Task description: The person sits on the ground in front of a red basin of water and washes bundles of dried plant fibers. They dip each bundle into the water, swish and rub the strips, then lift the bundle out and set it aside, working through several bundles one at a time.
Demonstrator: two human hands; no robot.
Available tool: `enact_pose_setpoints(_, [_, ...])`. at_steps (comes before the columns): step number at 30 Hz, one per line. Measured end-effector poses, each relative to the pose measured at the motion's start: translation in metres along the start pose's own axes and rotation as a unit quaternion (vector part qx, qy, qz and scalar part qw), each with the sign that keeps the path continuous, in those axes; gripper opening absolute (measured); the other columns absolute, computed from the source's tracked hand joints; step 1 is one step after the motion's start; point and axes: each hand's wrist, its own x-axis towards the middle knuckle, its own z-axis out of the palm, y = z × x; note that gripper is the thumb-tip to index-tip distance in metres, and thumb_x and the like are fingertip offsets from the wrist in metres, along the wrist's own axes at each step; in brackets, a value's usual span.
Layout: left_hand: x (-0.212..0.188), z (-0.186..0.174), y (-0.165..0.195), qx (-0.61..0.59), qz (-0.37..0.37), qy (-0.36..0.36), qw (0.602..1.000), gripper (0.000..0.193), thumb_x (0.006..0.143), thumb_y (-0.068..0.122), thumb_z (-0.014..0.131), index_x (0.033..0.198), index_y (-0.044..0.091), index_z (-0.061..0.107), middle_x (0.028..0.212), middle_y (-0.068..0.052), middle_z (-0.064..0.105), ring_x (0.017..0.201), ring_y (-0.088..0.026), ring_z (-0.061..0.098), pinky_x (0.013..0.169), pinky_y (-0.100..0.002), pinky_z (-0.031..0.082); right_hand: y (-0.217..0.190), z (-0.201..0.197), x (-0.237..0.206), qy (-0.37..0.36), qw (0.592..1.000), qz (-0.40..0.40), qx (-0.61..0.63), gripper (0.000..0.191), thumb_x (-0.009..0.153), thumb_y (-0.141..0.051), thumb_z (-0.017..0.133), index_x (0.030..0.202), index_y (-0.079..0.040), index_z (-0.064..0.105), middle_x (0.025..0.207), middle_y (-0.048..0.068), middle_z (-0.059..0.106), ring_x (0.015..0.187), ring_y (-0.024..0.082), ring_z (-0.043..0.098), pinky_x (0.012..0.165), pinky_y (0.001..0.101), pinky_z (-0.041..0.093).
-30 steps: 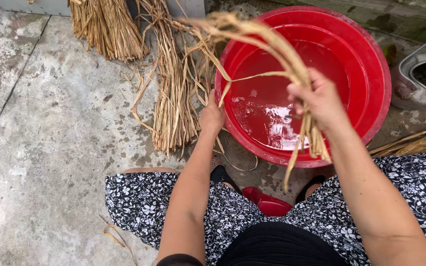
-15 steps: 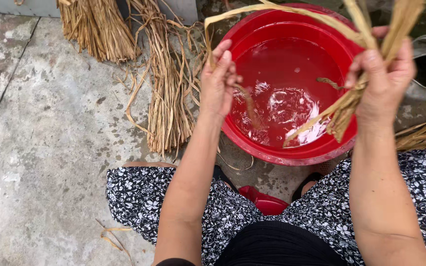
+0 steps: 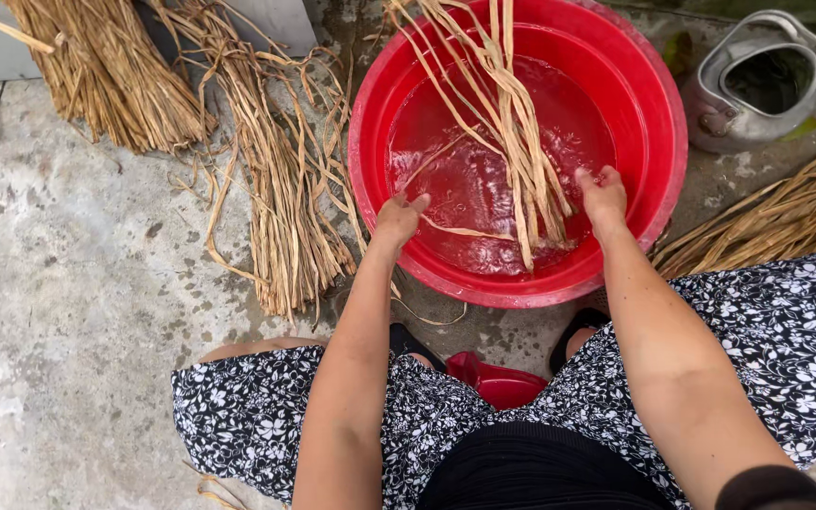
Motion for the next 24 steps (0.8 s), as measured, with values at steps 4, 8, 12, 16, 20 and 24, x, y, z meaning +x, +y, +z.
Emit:
enact_pose_setpoints(4, [-0.001,0.013,0.006,0.049,-0.041,0.031,0.997,0.092,0.09,0.051,0.066,0.157,-0.002,0.031,0.151,-0.025,0.051,0.141,-0.033,0.051,0.115,-0.038,0.039,-0.017,0.019,-0.013,-0.065,0.997,0.023,-0.02,0.092,0.101,-0.06,0.067,0.162,-0.011,0.019,0.165,0.019,0.021,0.145,0.038,0.027,0.115,0.0543,0.024])
enact_pose_setpoints(8, [-0.007,0.036,0.018,-0.059,-0.148,-0.032,0.987,0.094,0.091,0.056,0.064,0.161,0.015,0.017,0.154,-0.016,0.043,0.132,-0.032,0.048,0.107,-0.05,0.045,-0.052,0.063,-0.069,-0.3,0.95,-0.017,-0.089,0.098,0.078,-0.031,0.075,0.164,-0.022,0.029,0.16,0.012,0.049,0.131,0.038,0.062,0.108,0.0509,0.058])
enact_pose_setpoints(12, [-0.003,0.057,0.02,-0.189,-0.175,-0.098,0.961,0.088,0.092,0.048,0.063,0.159,0.022,0.015,0.141,-0.01,0.06,0.109,-0.032,0.068,0.102,-0.045,0.043,-0.062,0.094,-0.101,-0.396,0.91,0.009,-0.12,0.075,0.087,-0.029,0.07,0.154,-0.023,0.038,0.127,0.01,0.057,0.098,0.028,0.058,0.084,0.0412,0.054])
enact_pose_setpoints(16, [0.017,0.074,0.013,-0.162,-0.08,-0.097,0.979,0.051,0.098,0.033,0.065,0.14,0.005,0.063,0.115,-0.021,0.073,0.093,-0.027,0.064,0.081,-0.04,0.047,-0.044,0.096,-0.073,-0.407,0.898,0.095,-0.138,0.053,0.096,-0.028,0.064,0.145,-0.023,0.046,0.093,0.008,0.065,0.066,0.017,0.054,0.06,0.0314,0.05])
enact_pose_setpoints(20, [0.037,0.077,0.002,-0.116,-0.007,0.024,0.993,0.045,0.094,0.03,0.07,0.131,0.005,0.068,0.121,-0.011,0.075,0.113,-0.024,0.069,0.099,-0.034,0.052,-0.017,0.083,-0.021,-0.275,0.938,0.162,-0.137,0.038,0.1,-0.026,0.061,0.137,-0.019,0.054,0.084,0.011,0.069,0.059,0.016,0.055,0.055,0.0302,0.049])
enact_pose_setpoints(24, [0.05,0.07,-0.011,0.006,-0.005,0.101,0.995,0.065,0.093,0.038,0.072,0.145,0.006,0.051,0.143,-0.019,0.058,0.132,-0.034,0.056,0.109,-0.041,0.044,0.004,0.082,0.004,-0.084,0.976,0.151,-0.132,0.033,0.1,-0.022,0.059,0.13,-0.011,0.06,0.098,0.018,0.069,0.078,0.025,0.062,0.069,0.0375,0.052])
